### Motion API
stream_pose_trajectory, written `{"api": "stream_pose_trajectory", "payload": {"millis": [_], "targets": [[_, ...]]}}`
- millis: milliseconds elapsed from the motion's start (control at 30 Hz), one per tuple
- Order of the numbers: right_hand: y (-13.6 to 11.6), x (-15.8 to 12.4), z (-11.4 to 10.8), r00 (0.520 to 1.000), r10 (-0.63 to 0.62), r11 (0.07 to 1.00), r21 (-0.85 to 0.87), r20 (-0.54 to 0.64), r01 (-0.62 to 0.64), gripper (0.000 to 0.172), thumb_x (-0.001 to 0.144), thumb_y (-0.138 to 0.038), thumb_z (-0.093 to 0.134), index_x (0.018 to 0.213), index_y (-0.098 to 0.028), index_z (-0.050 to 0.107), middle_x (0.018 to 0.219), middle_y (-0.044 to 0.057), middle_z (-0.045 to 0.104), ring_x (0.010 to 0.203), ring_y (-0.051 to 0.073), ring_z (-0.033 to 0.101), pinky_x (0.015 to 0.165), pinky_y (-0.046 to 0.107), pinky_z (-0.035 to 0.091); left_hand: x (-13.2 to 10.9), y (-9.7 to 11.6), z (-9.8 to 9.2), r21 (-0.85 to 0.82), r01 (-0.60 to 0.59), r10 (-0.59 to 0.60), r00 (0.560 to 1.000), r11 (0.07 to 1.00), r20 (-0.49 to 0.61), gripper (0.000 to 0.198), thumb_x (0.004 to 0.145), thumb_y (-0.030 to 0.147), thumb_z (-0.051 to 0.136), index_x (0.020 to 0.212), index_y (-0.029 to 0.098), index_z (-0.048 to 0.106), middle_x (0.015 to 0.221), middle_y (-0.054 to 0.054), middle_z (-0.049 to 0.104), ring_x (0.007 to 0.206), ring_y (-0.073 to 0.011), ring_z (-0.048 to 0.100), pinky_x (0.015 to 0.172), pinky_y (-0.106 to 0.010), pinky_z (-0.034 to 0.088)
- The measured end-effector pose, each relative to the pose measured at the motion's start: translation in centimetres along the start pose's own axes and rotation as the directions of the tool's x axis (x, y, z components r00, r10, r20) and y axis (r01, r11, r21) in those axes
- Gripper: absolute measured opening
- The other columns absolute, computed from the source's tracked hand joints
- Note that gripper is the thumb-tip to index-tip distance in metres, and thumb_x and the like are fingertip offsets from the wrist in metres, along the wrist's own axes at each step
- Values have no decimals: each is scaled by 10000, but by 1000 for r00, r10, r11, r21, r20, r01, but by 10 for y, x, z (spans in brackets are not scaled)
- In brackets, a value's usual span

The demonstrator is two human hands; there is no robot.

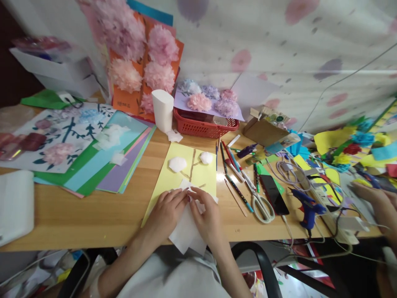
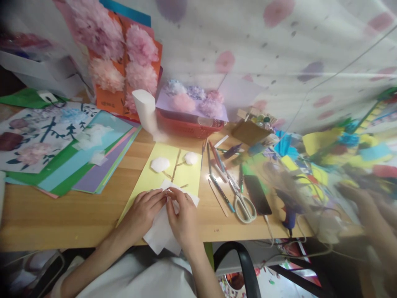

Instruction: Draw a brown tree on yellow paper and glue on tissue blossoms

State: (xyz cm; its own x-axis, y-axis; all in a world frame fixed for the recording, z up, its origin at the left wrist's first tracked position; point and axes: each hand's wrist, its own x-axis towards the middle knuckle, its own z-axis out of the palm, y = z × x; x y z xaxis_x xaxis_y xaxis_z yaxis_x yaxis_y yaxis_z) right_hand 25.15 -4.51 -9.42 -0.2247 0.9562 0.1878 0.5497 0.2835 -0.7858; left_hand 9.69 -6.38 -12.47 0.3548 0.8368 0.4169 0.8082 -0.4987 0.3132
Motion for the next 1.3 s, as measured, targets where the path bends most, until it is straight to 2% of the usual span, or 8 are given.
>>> {"api": "stream_pose_trajectory", "payload": {"millis": [200, 333, 500, 700, 833, 1000, 1133, 1300], "targets": [[2, -14, 0, 992, -58, 996, -68, 108, 66, 404, 909, -161, 511, 1306, -236, 503, 1148, 92, 674, 1076, 225, 602, 923, 404, 520, -1, -4, -1, -110, 29, -35, 998, 994, -59, 369, 913, 27, 337, 1107, 138, 631, 1260, -111, 648, 1103, -195, 608, 941, -369, 474], [6, -19, -6, 984, -77, 989, -116, 159, 96, 482, 852, -90, 512, 1311, -234, 500, 1165, 90, 653, 1098, 242, 561, 949, 429, 498, 1, -2, -3, -57, 29, -29, 1000, 998, 6, 469, 883, -1, 353, 1296, 136, 527, 1257, -104, 653, 1149, -210, 577, 917, -380, 446], [14, -26, -17, 991, -126, 973, -190, 47, 132, 504, 777, 5, 439, 1222, -203, 545, 1179, 105, 614, 1110, 244, 537, 954, 433, 477, -1, -2, 0, -22, 12, -11, 999, 1000, 48, 456, 889, 2, 390, 1245, 205, 590, 1316, -48, 631, 1170, -223, 550, 905, -385, 388], [15, -26, -19, 999, 20, 982, -187, -50, -29, 252, 843, -93, 490, 1010, -209, 639, 903, 70, 675, 871, 230, 618, 767, 370, 517, -4, -5, 1, -7, -2, 2, 999, 1000, 41, 420, 888, 29, 433, 1163, 253, 659, 1290, -25, 652, 1159, -216, 556, 881, -374, 376], [10, -27, -16, 994, 77, 990, -116, -82, -86, 208, 878, -139, 487, 971, -222, 654, 903, 54, 698, 796, 197, 656, 685, 314, 529, -4, -5, -1, 8, -5, 4, 998, 1000, 61, 457, 876, 13, 420, 1187, 257, 650, 1296, -26, 649, 1170, -211, 559, 875, -373, 377], [2, -31, -13, 992, 4, 998, -56, -126, -11, 243, 888, -117, 468, 927, -240, 674, 1027, 78, 672, 909, 194, 666, 715, 300, 551, -4, -5, -2, -19, -8, 9, 998, 1000, 63, 471, 874, 8, 433, 1180, 289, 654, 1318, -19, 634, 1185, -225, 551, 860, -384, 366], [-3, -31, -10, 995, -40, 999, -12, -96, 39, 267, 883, -85, 466, 934, -243, 675, 1025, 73, 662, 947, 187, 662, 768, 309, 565, -4, -4, -3, -37, -14, 15, 999, 999, 45, 477, 890, 5, 413, 1154, 313, 664, 1329, -14, 625, 1190, -247, 548, 869, -423, 343], [-10, -26, 0, 986, -154, 988, -1, -68, 155, 290, 903, -54, 446, 990, -238, 652, 996, 62, 677, 943, 167, 663, 821, 295, 548, -5, -4, -2, -72, -4, 9, 998, 997, 61, 394, 909, 30, 426, 1109, 255, 680, 1345, -24, 612, 1208, -256, 538, 892, -429, 344]]}}
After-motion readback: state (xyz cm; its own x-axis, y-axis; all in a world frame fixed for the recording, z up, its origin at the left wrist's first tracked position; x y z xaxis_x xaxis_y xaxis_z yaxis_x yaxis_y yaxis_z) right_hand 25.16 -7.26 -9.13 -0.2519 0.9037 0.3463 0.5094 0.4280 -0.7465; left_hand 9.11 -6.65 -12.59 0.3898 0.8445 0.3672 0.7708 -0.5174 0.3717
